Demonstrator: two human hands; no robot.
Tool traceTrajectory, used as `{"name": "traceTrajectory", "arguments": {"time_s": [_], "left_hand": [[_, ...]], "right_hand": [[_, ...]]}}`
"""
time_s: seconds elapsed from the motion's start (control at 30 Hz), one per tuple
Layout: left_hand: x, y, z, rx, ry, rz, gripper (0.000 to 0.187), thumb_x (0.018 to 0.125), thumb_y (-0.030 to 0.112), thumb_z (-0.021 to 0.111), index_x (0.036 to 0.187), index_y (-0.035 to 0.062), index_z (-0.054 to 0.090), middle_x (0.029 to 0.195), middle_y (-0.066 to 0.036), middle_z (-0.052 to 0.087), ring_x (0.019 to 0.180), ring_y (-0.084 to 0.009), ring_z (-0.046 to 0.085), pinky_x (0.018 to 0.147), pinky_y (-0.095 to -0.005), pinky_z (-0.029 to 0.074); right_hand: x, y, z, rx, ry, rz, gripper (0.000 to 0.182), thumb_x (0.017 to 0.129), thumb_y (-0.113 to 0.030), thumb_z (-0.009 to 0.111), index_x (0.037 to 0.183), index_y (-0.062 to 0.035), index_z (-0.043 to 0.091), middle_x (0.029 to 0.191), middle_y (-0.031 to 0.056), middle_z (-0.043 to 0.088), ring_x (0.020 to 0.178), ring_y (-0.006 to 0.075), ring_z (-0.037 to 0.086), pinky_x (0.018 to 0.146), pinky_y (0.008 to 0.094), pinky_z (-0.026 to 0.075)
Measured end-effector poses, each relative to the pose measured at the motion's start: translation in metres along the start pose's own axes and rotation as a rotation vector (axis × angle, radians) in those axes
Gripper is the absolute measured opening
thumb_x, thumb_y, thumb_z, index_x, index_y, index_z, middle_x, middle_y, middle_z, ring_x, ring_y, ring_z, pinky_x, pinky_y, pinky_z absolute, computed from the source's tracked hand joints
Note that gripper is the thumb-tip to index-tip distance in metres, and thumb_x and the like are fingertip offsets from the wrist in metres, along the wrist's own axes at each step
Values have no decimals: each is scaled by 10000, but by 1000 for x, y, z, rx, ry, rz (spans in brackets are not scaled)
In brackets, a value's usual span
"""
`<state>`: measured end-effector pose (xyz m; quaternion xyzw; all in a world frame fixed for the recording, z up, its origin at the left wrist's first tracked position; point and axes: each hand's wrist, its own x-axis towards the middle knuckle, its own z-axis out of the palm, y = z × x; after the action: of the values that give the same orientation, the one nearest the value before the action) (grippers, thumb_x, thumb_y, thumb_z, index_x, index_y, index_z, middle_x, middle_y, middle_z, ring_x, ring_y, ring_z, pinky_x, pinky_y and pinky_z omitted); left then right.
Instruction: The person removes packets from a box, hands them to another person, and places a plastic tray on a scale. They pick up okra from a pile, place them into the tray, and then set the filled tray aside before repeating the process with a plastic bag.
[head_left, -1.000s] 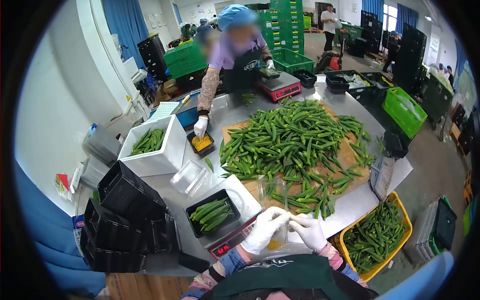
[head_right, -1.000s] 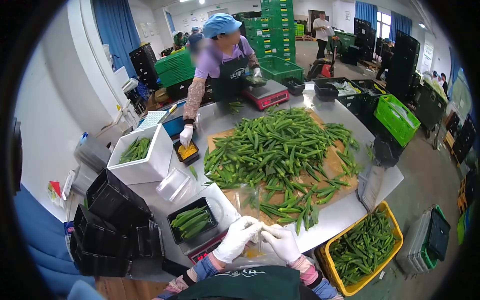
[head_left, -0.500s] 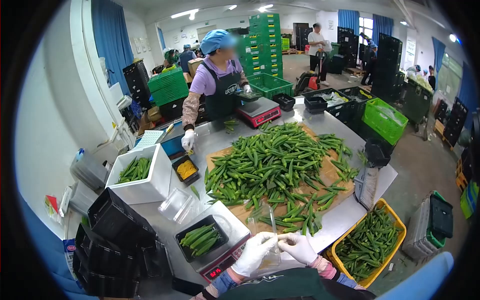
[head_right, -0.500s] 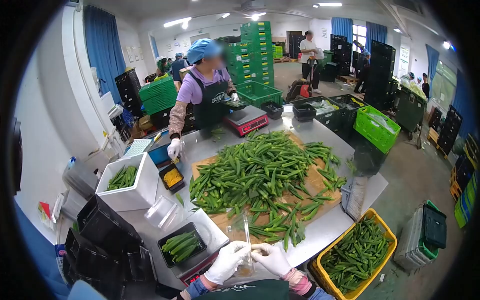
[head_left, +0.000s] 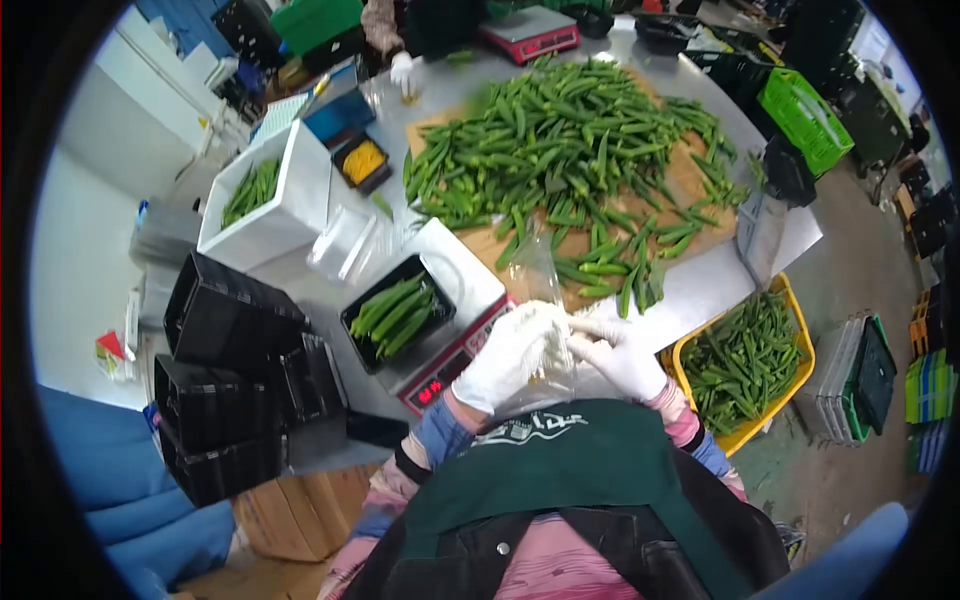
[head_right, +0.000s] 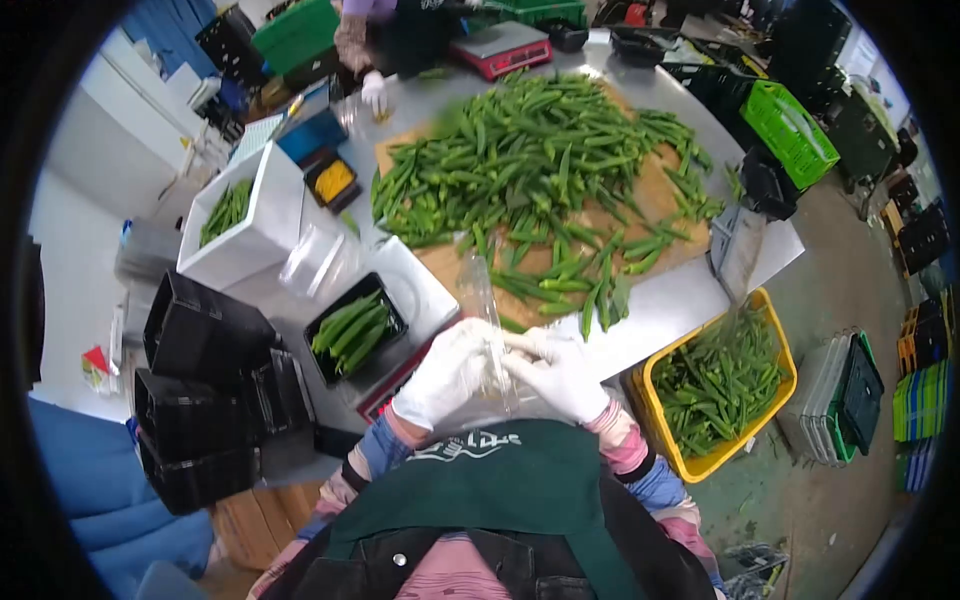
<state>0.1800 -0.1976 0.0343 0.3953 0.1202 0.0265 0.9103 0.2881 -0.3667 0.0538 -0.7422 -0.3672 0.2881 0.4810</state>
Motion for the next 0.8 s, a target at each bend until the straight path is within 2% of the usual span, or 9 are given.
{"name": "traceTrajectory", "arguments": {"time_s": [0.07,0.1,0.2,0.3,0.4,0.63,0.7,0.8], "left_hand": [[0,5,1,75,25,-8,231,1042,233,546,1087,15,609,919,-34,630,764,-92,592,707,-232,498],[1,6,1,56,53,-65,241,1046,251,541,1099,24,604,935,-24,624,802,-85,586,728,-229,492],[2,1,-4,113,49,-41,255,1041,265,543,1130,28,574,965,-52,624,849,-143,624,749,-293,532],[3,-1,-2,122,49,-37,221,1058,245,508,1103,40,579,955,-24,604,865,-100,578,768,-253,491],[3,2,1,77,23,-50,210,1067,232,484,1082,44,575,940,-13,590,870,-87,554,783,-239,472],[8,-8,-8,55,0,4,208,1069,218,465,1061,40,571,925,-24,583,850,-100,545,795,-261,471],[9,-6,-8,313,1,81,213,1065,205,466,1086,26,579,949,-36,597,875,-101,554,817,-267,473],[9,4,6,583,11,124,228,1061,190,474,1158,7,568,1031,-60,617,935,-123,585,830,-287,493]], "right_hand": [[-1,4,7,153,17,44,332,929,-88,681,1250,0,669,1013,47,716,871,76,628,778,228,523],[-2,2,7,160,-2,94,337,924,-80,691,1253,-8,670,1003,52,714,873,78,632,789,235,528],[0,12,13,218,68,-87,330,902,-133,720,1219,-47,701,801,24,632,723,93,513,688,259,448],[-1,11,10,230,31,-3,332,903,-129,718,1223,-41,697,842,44,655,765,108,550,720,264,464],[0,5,7,178,18,-50,340,901,-48,714,1239,-23,685,974,68,704,857,96,632,782,243,542],[3,5,6,130,26,-55,332,889,-75,729,1213,-15,693,948,67,689,844,120,628,774,261,513],[4,2,7,121,56,-22,318,884,-119,737,1183,-15,704,910,63,680,826,133,617,756,273,487],[12,14,6,-151,125,-154,317,890,-129,737,1176,-4,684,945,68,689,810,127,637,719,264,508]]}}
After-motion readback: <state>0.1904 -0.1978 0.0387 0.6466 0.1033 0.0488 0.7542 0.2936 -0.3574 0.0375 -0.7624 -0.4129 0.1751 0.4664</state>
